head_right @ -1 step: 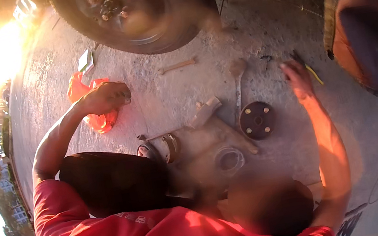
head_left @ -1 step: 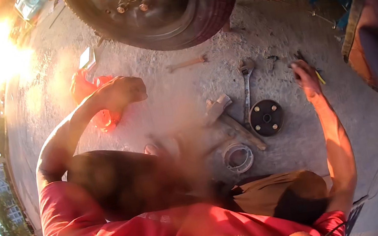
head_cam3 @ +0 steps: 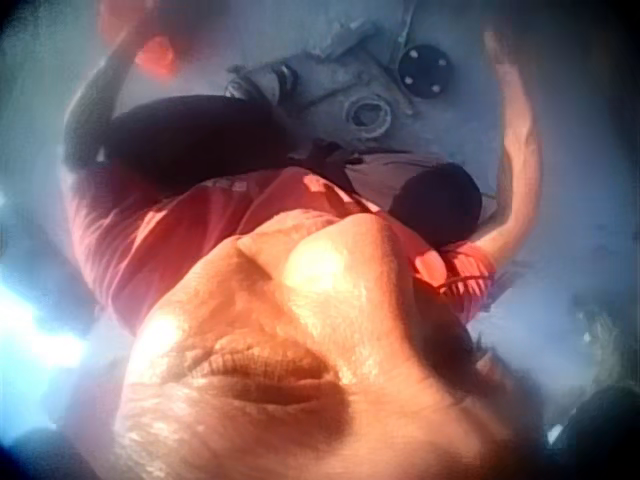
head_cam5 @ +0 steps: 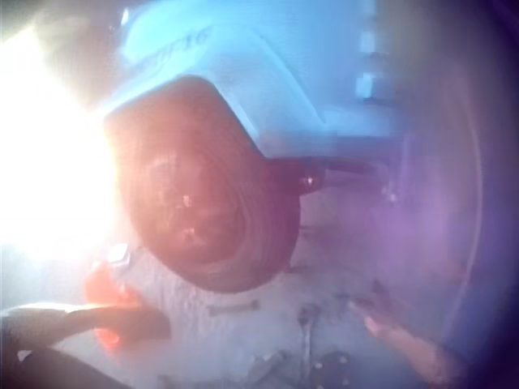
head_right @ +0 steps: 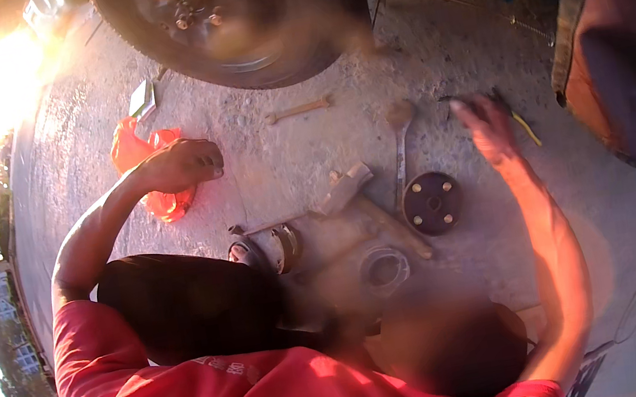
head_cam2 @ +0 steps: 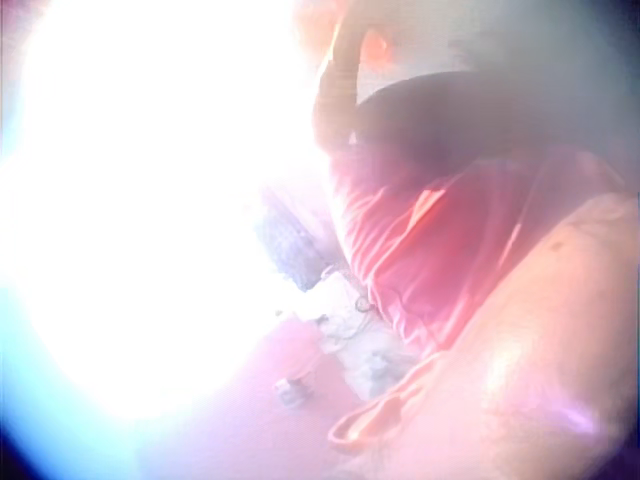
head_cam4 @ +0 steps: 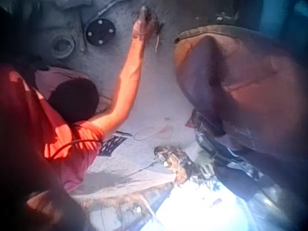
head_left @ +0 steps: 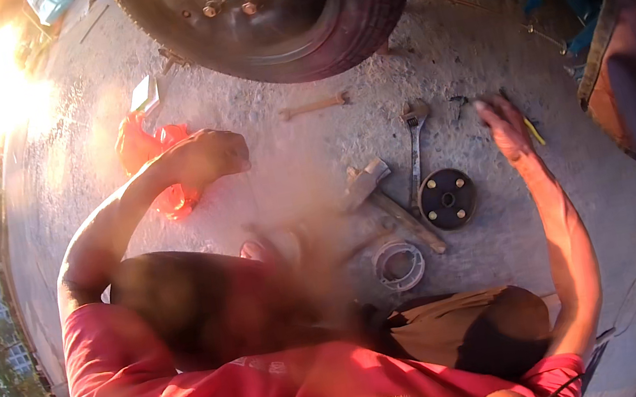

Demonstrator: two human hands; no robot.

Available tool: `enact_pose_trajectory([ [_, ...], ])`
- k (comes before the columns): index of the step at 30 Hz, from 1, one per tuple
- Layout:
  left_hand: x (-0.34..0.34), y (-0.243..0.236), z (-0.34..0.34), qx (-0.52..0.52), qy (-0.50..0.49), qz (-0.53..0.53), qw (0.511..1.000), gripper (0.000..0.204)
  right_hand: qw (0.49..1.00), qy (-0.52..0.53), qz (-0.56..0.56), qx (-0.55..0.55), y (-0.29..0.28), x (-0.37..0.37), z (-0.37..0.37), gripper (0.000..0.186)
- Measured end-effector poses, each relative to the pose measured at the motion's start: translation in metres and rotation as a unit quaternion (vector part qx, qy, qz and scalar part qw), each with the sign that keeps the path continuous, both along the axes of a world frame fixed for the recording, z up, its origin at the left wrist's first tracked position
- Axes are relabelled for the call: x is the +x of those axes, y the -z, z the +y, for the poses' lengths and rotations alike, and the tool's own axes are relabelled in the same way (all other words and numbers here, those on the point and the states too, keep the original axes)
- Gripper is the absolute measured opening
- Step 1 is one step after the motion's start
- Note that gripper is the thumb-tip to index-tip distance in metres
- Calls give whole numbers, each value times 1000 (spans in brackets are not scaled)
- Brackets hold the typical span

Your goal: The person removes the wheel from a three-wheeled vehicle and uses a hammer, wrenches, and pliers to disassemble the brake components on the axle. They handle the wheel, brake shoe, and various bolts while working on the ground.

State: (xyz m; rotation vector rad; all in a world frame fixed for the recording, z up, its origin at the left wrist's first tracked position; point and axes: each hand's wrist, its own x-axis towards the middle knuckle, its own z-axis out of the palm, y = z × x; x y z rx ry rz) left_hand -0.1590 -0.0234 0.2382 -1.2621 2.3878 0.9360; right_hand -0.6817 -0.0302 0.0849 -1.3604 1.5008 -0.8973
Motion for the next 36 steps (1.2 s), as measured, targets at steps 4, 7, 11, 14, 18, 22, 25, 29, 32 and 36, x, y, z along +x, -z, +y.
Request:
enact_pose_trajectory([
  [4, 18, 14, 19, 52, -43, -22, 997, 32, 964, -23, 182, -191, -108, 106, -28, 81],
  [7, 37, 33, 19, 20, -27, -11, 999, 35, 936, 10, 158, -314, -156, 142, -52, 91],
  [11, 53, 61, 15, 31, -40, 49, 997, 39, 899, 89, 267, -336, -179, 149, -101, 108],
  [14, 68, 74, 26, 42, -40, 79, 995, 40, 895, 93, 294, -322, -184, 164, -107, 107],
  [18, 70, 75, 32, 73, -46, 85, 993, 42, 897, 61, 310, -308, -160, 154, -99, 99],
  [22, 64, 81, 25, 72, -53, 76, 993, 43, 947, 16, 142, -288, -99, 181, -73, 88],
  [25, 49, 76, 23, 97, -85, 99, 987, 43, 994, -9, -2, -107, -37, 230, -57, 86],
  [29, 35, 77, 24, 55, -54, 120, 990, 43, 993, -106, -54, -27, 37, 267, -66, 67],
  [32, 44, 90, 31, 60, -52, 141, 987, 42, 987, -121, -30, 103, -7, 264, -58, 61],
  [36, 63, 97, 29, 89, -114, 111, 983, 42, 987, -37, -57, 147, -56, 201, -57, 63],
])
